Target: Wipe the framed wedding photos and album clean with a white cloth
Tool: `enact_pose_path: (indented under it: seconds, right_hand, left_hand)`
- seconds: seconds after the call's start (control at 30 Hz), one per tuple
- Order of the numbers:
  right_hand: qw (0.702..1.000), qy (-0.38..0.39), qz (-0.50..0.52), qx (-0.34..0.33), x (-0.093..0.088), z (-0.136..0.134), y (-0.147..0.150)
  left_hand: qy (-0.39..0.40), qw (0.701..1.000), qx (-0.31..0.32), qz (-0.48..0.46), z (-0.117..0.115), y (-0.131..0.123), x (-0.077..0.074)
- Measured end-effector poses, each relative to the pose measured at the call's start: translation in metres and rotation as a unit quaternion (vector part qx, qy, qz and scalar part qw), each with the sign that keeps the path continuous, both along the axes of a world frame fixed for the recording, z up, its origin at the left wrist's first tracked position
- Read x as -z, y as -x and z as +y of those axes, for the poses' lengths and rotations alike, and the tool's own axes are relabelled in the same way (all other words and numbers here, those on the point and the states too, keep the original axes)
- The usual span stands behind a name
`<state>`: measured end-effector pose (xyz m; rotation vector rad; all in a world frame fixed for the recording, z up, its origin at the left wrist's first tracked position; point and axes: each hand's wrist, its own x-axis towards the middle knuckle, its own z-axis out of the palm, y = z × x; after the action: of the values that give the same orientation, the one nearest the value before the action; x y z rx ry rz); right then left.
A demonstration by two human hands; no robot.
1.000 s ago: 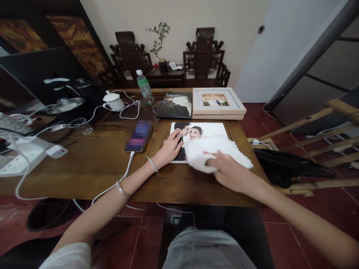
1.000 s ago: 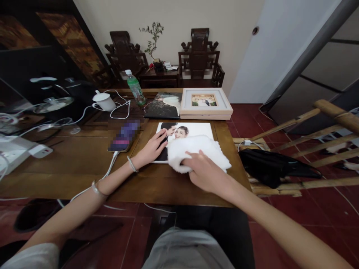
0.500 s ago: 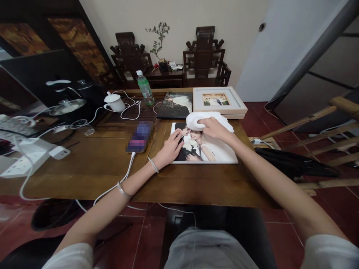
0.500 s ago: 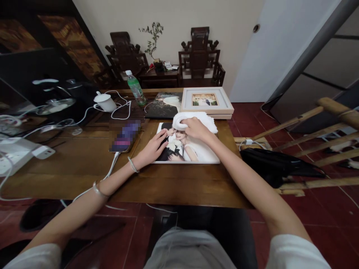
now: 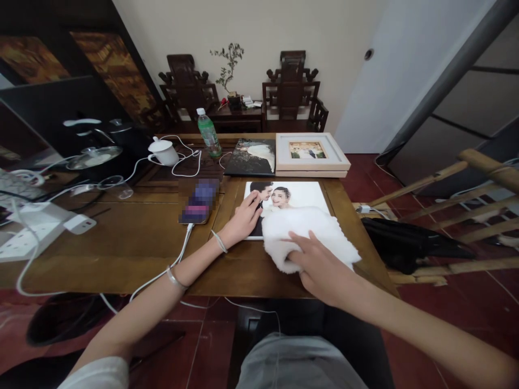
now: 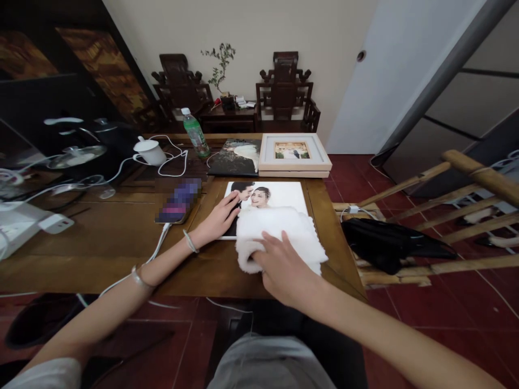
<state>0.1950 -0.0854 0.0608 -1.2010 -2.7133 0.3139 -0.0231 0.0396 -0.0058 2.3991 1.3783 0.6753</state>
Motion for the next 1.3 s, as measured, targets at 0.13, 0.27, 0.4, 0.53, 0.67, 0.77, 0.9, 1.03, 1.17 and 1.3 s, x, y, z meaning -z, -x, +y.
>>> enact_pose_path:
  seconds: [0.13, 0.27, 0.4, 0.53, 0.67, 0.77, 0.9, 1.03, 1.17, 1.3]
  right_hand:
    - [1.0, 0.027, -0.001, 0.003, -0.007, 0.004, -0.003]
    - [0.999, 0.013, 0.024, 0.029, -0.009, 0.041, -0.003]
    - [0.997, -0.003, 0.039, 0.06, -0.011, 0.089, 0.0]
    - [0.994, -0.026, 0.034, 0.098, -0.008, 0.128, 0.01]
    - [0.99, -0.078, -0.009, 0.115, 0.005, 0.143, 0.029]
    - [0.993, -0.1, -0.025, 0.066, 0.015, 0.133, 0.043]
    - [0.995, -0.078, -0.037, -0.044, 0.022, 0.098, 0.047]
    - [0.988, -0.055, -0.021, -0.143, 0.019, 0.061, 0.031]
    - [0.983, 0.005, -0.024, -0.182, 0.005, 0.035, 0.002]
    - [0.994, 0.029, -0.017, -0.101, -0.01, 0.027, -0.025]
  left_hand:
    - [-0.002, 1.0, -0.003, -0.002, 0.0, 0.0, 0.0]
    - [-0.011, 1.0, 0.001, -0.003, 0.0, 0.0, 0.001]
    - [-0.013, 1.0, 0.005, -0.002, 0.0, 0.001, 0.001]
    - [-0.007, 1.0, 0.003, -0.009, 0.0, 0.001, -0.002]
    - [-0.017, 0.997, -0.022, -0.07, -0.003, -0.001, -0.011]
    - [-0.039, 0.986, -0.067, -0.146, -0.005, -0.002, -0.019]
    - [-0.032, 0.975, -0.121, -0.182, -0.005, -0.001, -0.022]
    - [-0.022, 0.976, -0.122, -0.177, -0.004, 0.0, -0.02]
    - [-0.025, 0.983, -0.086, -0.159, -0.005, -0.003, -0.02]
    - [-0.028, 0.997, -0.011, -0.071, -0.006, -0.004, -0.017]
